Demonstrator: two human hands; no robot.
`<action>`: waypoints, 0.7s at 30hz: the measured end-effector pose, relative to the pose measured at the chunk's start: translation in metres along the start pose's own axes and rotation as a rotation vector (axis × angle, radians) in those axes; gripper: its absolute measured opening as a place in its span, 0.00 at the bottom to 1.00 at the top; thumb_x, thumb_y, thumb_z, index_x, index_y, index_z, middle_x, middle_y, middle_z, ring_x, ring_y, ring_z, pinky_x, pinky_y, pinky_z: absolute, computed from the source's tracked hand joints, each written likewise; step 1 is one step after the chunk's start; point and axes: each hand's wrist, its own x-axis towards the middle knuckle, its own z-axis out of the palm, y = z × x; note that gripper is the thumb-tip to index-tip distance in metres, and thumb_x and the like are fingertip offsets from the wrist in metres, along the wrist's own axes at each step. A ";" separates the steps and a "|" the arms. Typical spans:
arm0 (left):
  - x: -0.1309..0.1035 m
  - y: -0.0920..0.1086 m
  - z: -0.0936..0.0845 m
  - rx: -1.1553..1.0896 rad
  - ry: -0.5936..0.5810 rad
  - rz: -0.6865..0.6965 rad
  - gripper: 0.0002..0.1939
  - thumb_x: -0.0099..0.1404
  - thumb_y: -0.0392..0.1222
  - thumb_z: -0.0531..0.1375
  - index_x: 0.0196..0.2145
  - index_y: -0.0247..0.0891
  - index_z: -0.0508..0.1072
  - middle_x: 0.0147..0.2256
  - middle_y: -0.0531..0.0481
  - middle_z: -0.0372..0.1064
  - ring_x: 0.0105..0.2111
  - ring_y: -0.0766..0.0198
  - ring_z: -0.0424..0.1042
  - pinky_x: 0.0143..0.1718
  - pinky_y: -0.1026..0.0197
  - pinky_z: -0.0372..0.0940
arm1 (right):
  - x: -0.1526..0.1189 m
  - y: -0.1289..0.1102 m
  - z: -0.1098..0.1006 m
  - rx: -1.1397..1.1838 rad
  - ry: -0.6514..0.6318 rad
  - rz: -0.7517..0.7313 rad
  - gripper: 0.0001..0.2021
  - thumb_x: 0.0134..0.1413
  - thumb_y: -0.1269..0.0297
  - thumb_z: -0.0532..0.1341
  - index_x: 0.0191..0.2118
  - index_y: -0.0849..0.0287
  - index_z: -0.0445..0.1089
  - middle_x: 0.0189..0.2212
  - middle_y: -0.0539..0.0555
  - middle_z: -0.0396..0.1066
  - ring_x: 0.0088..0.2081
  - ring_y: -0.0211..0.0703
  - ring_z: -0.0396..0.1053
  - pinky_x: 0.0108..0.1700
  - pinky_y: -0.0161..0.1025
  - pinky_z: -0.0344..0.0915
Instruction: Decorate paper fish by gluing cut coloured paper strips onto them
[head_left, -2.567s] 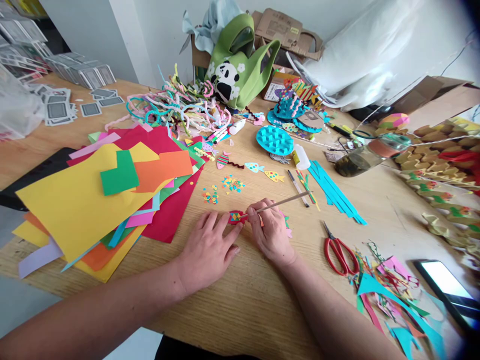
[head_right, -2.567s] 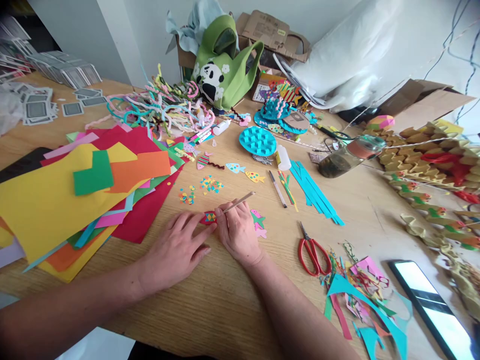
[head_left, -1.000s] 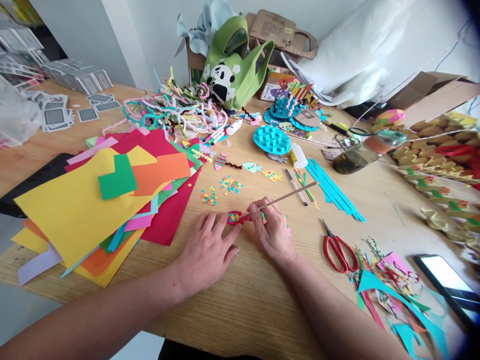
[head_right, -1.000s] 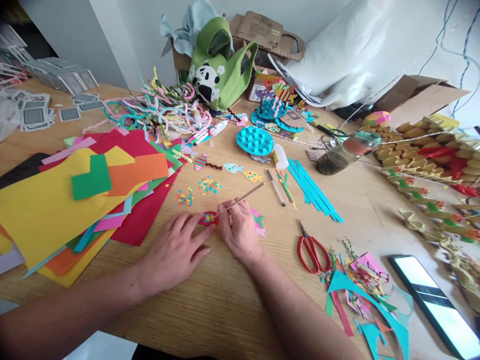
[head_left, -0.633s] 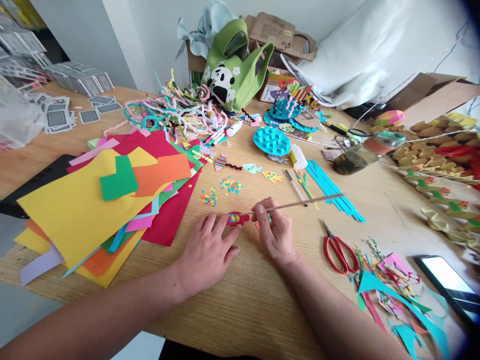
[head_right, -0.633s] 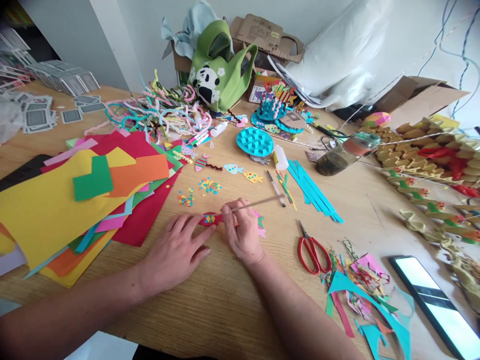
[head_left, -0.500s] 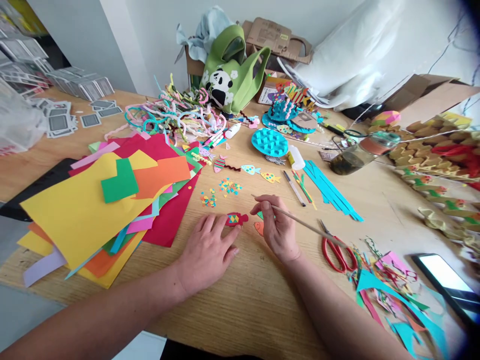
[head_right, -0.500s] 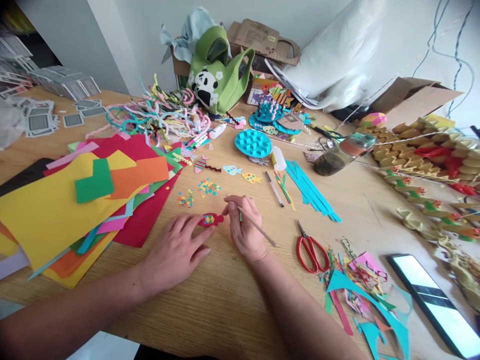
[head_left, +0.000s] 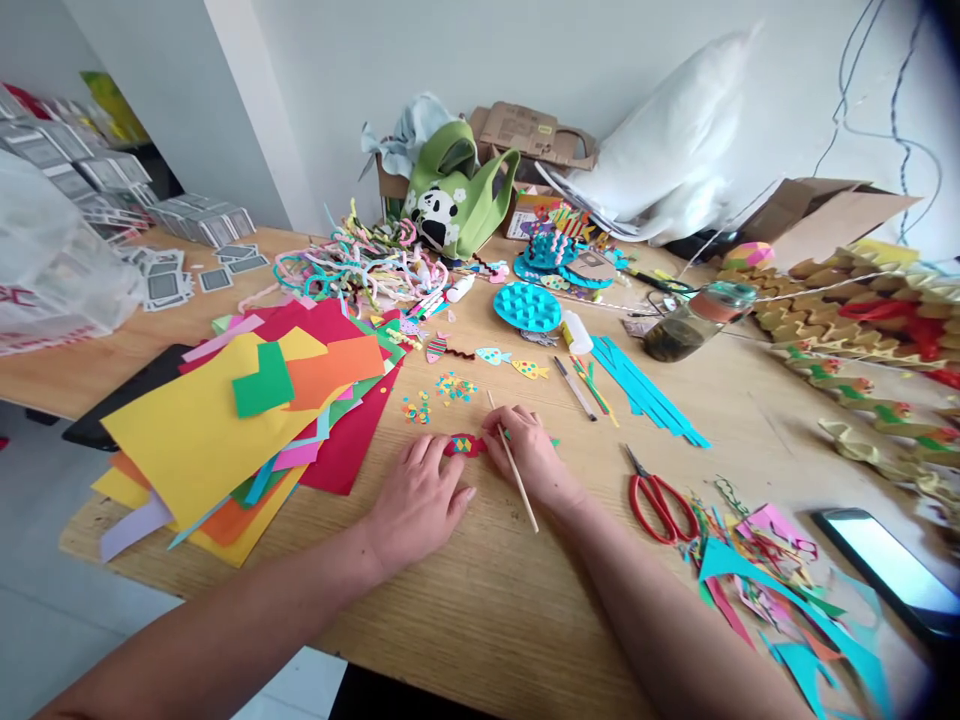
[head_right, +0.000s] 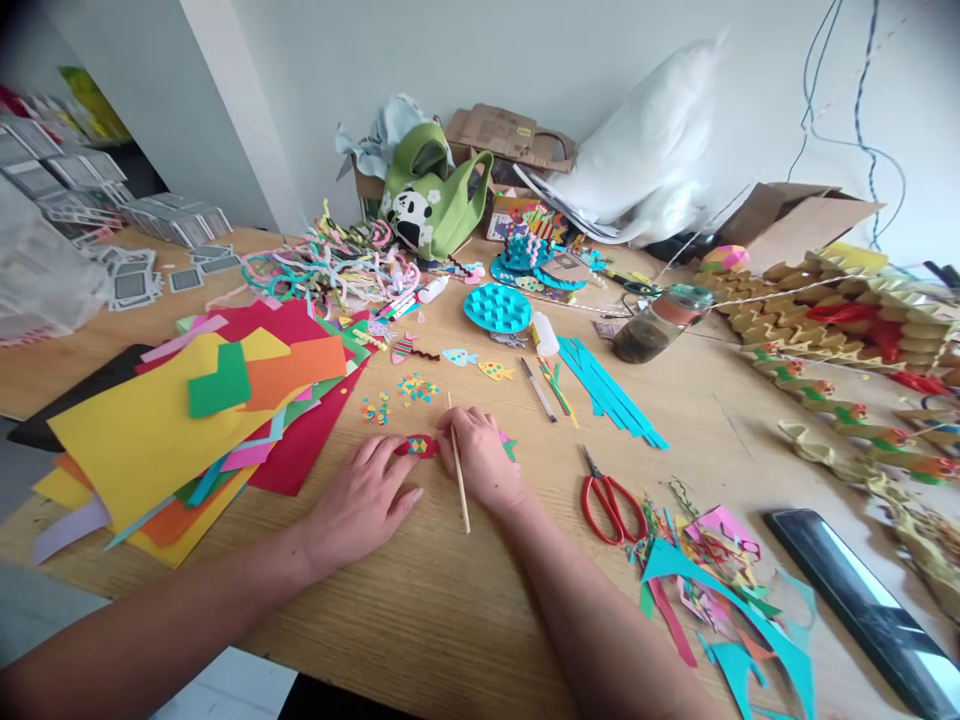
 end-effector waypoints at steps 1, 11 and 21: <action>0.001 0.000 0.000 -0.014 0.005 -0.008 0.16 0.67 0.46 0.54 0.48 0.35 0.69 0.50 0.38 0.64 0.51 0.49 0.62 0.52 0.45 0.62 | 0.000 0.000 0.001 0.021 0.005 0.009 0.06 0.52 0.75 0.57 0.34 0.56 0.64 0.29 0.52 0.70 0.34 0.44 0.67 0.42 0.42 0.58; 0.020 -0.019 -0.009 -0.438 0.338 -0.202 0.15 0.68 0.44 0.52 0.50 0.37 0.64 0.49 0.40 0.67 0.51 0.57 0.68 0.52 0.50 0.64 | 0.006 0.005 -0.002 0.553 0.196 0.130 0.06 0.53 0.61 0.59 0.33 0.56 0.63 0.29 0.50 0.66 0.32 0.41 0.65 0.37 0.39 0.61; 0.074 -0.010 -0.024 -1.100 0.425 -0.532 0.11 0.58 0.47 0.58 0.35 0.40 0.76 0.35 0.46 0.76 0.37 0.57 0.75 0.41 0.56 0.69 | 0.013 0.004 -0.015 1.126 0.375 0.272 0.18 0.41 0.52 0.69 0.31 0.56 0.63 0.26 0.48 0.66 0.30 0.40 0.67 0.32 0.36 0.60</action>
